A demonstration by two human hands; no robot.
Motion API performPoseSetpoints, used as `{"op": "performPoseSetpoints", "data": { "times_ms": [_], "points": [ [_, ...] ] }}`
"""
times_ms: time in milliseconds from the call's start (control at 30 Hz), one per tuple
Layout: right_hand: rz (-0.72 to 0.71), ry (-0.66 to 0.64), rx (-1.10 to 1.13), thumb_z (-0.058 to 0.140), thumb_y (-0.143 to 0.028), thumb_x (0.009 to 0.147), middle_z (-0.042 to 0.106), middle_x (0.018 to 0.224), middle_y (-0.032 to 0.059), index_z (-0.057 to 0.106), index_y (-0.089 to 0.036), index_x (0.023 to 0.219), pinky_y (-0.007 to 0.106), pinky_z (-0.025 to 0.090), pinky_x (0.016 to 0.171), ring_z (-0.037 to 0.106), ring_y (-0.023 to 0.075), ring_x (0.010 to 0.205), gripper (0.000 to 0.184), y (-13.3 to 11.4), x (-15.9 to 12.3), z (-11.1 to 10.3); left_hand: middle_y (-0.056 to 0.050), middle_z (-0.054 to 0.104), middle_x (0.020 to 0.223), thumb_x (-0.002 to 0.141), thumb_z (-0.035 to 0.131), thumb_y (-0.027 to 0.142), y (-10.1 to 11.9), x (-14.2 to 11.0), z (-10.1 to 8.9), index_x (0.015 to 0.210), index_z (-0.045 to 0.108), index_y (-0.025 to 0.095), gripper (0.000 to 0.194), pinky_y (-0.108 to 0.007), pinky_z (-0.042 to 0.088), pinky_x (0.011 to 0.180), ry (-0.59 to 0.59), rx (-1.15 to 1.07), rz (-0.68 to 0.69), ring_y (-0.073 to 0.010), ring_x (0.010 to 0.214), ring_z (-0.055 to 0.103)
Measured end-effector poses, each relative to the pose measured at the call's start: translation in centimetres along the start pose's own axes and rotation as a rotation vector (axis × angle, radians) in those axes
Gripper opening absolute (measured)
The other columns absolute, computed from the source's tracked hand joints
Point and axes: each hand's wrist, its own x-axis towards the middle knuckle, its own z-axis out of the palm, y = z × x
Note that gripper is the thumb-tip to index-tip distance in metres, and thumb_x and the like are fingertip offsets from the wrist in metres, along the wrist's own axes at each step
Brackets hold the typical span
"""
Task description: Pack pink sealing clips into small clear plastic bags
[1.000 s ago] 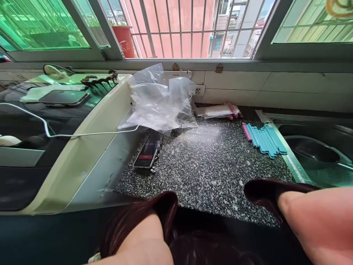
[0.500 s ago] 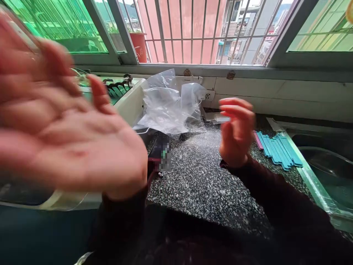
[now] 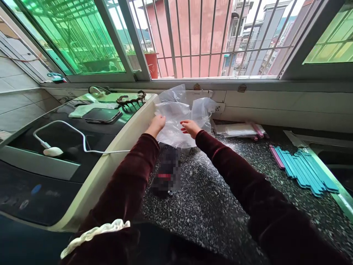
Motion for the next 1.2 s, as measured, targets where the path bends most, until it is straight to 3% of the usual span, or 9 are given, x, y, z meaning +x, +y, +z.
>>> {"op": "performPoseSetpoints", "data": {
  "times_ms": [100,233,433,667,800,967,1200],
  "points": [
    [0.025,-0.001,-0.006,0.048,-0.007,0.078,0.059,0.078,0.0034,0.061,-0.011,0.083,0.021,0.045,0.053,0.052,0.0053,0.05,0.015,0.2,1.2,0.6,-0.014,0.068,0.096,0.07,0.053,0.022,0.0,0.0,0.6,0.075,0.065,0.017,0.015,-0.044,0.034,0.094,-0.068,0.217,-0.026,-0.033,0.107,0.055],
    [0.023,0.014,-0.019,0.05,-0.008,0.077,0.06,0.074,0.0034,0.061,-0.011,0.08,0.02,0.043,0.048,0.052,0.0051,0.047,0.012,0.6,1.7,1.1,-0.012,0.067,0.107,0.07,0.053,0.022,0.4,-0.3,1.3,0.096,0.065,0.02,0.029,-0.041,0.035,0.094,-0.136,0.444,0.014,-0.0303,0.109,0.054],
    [-0.064,0.06,-0.036,0.05,-0.008,0.075,0.06,0.068,0.002,0.061,-0.012,0.074,0.018,0.04,0.046,0.048,0.0043,0.046,0.012,1.0,1.4,1.0,-0.01,0.07,0.096,0.067,0.056,0.016,0.3,-1.1,1.5,0.091,0.067,0.022,0.026,-0.04,0.036,0.089,-0.018,0.352,0.09,-0.0292,0.104,0.056],
    [-0.282,0.112,-0.07,0.055,-0.01,0.069,0.062,0.068,0.0003,0.062,-0.013,0.073,0.022,0.046,0.063,0.053,0.0076,0.059,0.008,0.6,-0.3,0.0,-0.006,0.071,0.083,0.073,0.051,0.016,1.0,-2.8,0.6,0.076,0.069,0.023,0.019,-0.039,0.034,0.09,0.155,0.227,0.239,-0.0258,0.095,0.057],
    [-0.414,0.168,-0.143,0.059,-0.014,0.066,0.063,0.073,0.0004,0.061,-0.015,0.071,0.024,0.045,0.07,0.054,0.0094,0.067,0.005,0.4,-2.7,-1.5,-0.005,0.071,0.083,0.074,0.054,0.02,2.0,-5.2,-0.1,0.077,0.069,0.023,0.016,-0.038,0.034,0.089,0.179,0.173,0.327,-0.0249,0.092,0.057],
    [-0.59,0.291,-0.36,0.057,-0.022,0.069,0.063,0.073,-0.0008,0.06,-0.017,0.075,0.023,0.041,0.06,0.047,0.0084,0.056,0.008,1.5,-6.9,-4.4,-0.004,0.069,0.077,0.073,0.059,0.022,3.3,-9.7,-0.5,0.078,0.07,0.023,0.012,-0.037,0.035,0.084,0.172,0.128,0.466,-0.0238,0.086,0.057],
    [-0.705,0.36,-0.406,0.056,-0.026,0.072,0.061,0.071,0.0001,0.059,-0.018,0.074,0.023,0.04,0.056,0.049,0.0096,0.056,0.009,4.7,-13.1,-8.9,-0.002,0.066,0.07,0.075,0.062,0.022,4.6,-16.5,1.2,0.075,0.07,0.022,0.008,-0.034,0.037,0.078,0.116,-0.009,0.6,-0.0204,0.078,0.056]
  ]
}}
